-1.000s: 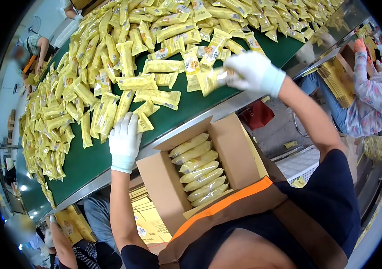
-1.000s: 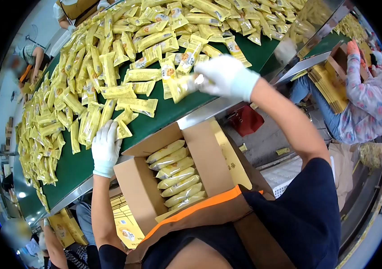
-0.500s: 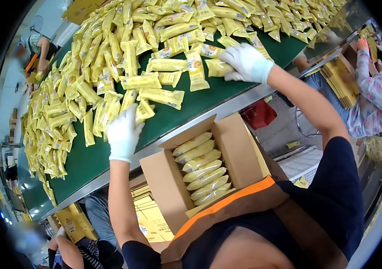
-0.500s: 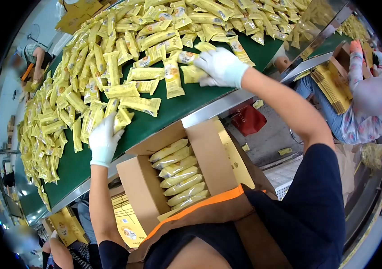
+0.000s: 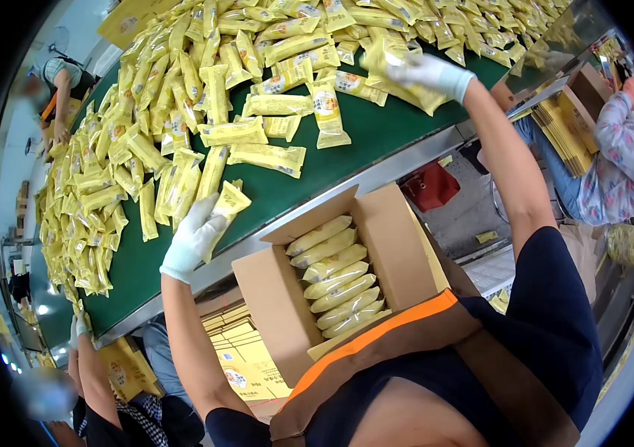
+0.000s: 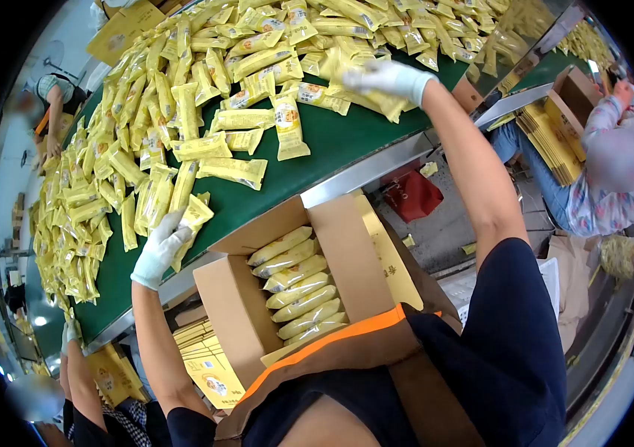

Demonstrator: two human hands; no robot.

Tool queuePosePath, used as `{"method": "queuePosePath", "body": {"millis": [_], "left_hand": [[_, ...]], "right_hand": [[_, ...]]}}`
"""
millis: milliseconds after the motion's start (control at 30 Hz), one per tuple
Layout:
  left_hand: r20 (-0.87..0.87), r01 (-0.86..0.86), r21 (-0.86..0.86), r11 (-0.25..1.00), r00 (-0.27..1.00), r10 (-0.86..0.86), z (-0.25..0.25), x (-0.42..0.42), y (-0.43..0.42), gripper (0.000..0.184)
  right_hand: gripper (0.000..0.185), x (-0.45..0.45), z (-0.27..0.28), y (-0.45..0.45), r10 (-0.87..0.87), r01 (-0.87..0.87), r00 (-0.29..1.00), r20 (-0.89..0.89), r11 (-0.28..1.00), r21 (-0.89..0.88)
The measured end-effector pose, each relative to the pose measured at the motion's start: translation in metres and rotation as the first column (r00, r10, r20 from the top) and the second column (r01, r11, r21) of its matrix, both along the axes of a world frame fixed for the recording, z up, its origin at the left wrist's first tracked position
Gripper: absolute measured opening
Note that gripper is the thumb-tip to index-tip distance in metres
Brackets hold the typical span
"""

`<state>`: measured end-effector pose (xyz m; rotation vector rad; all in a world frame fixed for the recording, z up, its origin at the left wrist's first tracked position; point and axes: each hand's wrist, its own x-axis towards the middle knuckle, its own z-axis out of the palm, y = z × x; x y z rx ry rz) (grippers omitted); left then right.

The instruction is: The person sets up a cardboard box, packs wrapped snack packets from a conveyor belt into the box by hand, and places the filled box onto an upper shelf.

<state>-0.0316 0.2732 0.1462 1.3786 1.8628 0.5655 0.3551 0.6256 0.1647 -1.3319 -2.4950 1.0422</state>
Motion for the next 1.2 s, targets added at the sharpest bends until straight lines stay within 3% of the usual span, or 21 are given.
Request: {"method": "queuePosePath", "body": {"millis": [67,100,200,233,300,400,433,500,567,633,667,700,733,800,833,900,967,1033,1100,1167,1200], "left_hand": [[-0.038,0.057,-0.013,0.998,0.998,-0.057,-0.009,-0.005,0.001,0.057],[-0.168,0.083,0.016,0.996,0.983,-0.079,-0.011,-0.001,0.0,0.059],[-0.549,0.085,0.053,0.995,0.835,-0.042,-0.009,0.039,-0.004,0.061],[-0.666,0.057,0.034,0.998,0.746,-0.02,-0.017,0.046,-0.006,0.063],[-0.665,0.108,0.13,0.986,0.747,0.006,-0.015,0.053,-0.016,0.073],[-0.519,0.045,0.161,0.986,0.853,0.046,-0.012,0.049,-0.018,0.088],[-0.495,0.072,0.241,0.968,0.867,0.059,-0.008,0.048,-0.013,0.086],[-0.427,-0.023,0.194,0.981,0.898,0.105,0.014,0.046,0.01,0.081],[-0.208,-0.113,0.458,0.882,0.951,0.229,0.012,0.032,0.042,0.076],[-0.032,-0.191,0.403,0.895,0.974,0.223,-0.009,0.017,0.072,0.078],[-0.239,-0.087,0.298,0.951,0.957,0.162,-0.014,0.014,0.08,0.077],[-0.298,-0.048,0.26,0.964,0.946,0.127,-0.015,0.014,0.081,0.076],[-0.358,-0.007,0.22,0.975,0.93,0.088,-0.016,0.011,0.08,0.076],[-0.462,0.07,0.173,0.982,0.887,0.018,-0.018,0.001,0.065,0.075],[-0.463,0.066,0.207,0.976,0.886,0.038,-0.018,-0.001,0.052,0.077],[-0.479,0.056,0.261,0.964,0.874,0.079,-0.01,-0.007,0.025,0.081],[-0.487,0.091,0.29,0.953,0.871,0.065,-0.013,-0.015,0.006,0.085],[-0.515,0.098,0.274,0.957,0.855,0.06,-0.008,-0.007,-0.005,0.082],[-0.471,0.066,0.315,0.947,0.877,0.095,-0.011,0.003,-0.016,0.078],[-0.346,-0.046,0.307,0.95,0.925,0.157,-0.005,0.01,-0.02,0.08],[-0.273,-0.121,0.341,0.932,0.936,0.222,-0.007,0.007,-0.022,0.081]], "right_hand": [[0.099,-0.002,-0.01,-0.011,0.076,-0.082,0.981,0.177,0.996,0.026],[0.094,-0.006,0.002,-0.043,0.087,-0.102,0.968,0.237,0.993,0.054],[0.07,-0.002,-0.02,-0.077,0.163,-0.326,0.926,0.339,0.797,0.508],[0.069,-0.003,-0.009,-0.092,0.161,-0.381,0.903,0.398,0.729,0.569],[0.071,-0.001,-0.001,-0.102,0.166,-0.3,0.954,0.251,0.593,0.748],[0.085,-0.002,-0.011,-0.101,0.097,-0.187,0.974,0.205,0.854,0.485],[0.091,0.002,-0.022,-0.095,0.062,-0.154,0.976,0.21,0.876,0.457],[0.094,0.004,-0.03,-0.086,0.017,-0.14,0.963,0.27,0.885,0.445],[0.095,0.001,-0.031,-0.088,0.001,-0.153,0.946,0.324,0.883,0.445],[0.096,-0.001,-0.028,-0.084,-0.014,-0.16,0.93,0.368,0.885,0.437],[0.096,-0.003,-0.021,-0.081,0.005,-0.158,0.919,0.395,0.921,0.356],[0.096,-0.005,-0.012,-0.079,0.024,-0.15,0.909,0.415,0.95,0.273],[0.097,-0.001,-0.01,-0.07,0.047,-0.102,0.948,0.314,0.982,0.161],[0.076,0.001,-0.001,-0.065,-0.006,-0.04,0.98,-0.198,0.974,-0.225],[0.068,-0.009,0.012,-0.074,-0.139,-0.092,0.876,-0.462,0.893,-0.441],[0.06,-0.036,0.019,-0.097,-0.44,-0.148,0.698,-0.565,0.683,-0.715],[0.086,-0.074,0.012,-0.12,-0.37,-0.13,0.686,-0.627,0.785,-0.606],[0.106,-0.117,-0.062,-0.094,-0.374,-0.033,0.726,-0.576,0.819,-0.573],[0.12,-0.134,-0.016,-0.119,-0.17,0.007,0.918,-0.359,0.911,-0.413],[0.125,-0.151,-0.011,-0.128,-0.056,0.051,0.997,-0.057,0.995,-0.082],[0.125,-0.151,-0.012,-0.127,0.0,-0.012,0.996,-0.088,0.99,-0.139]]}}
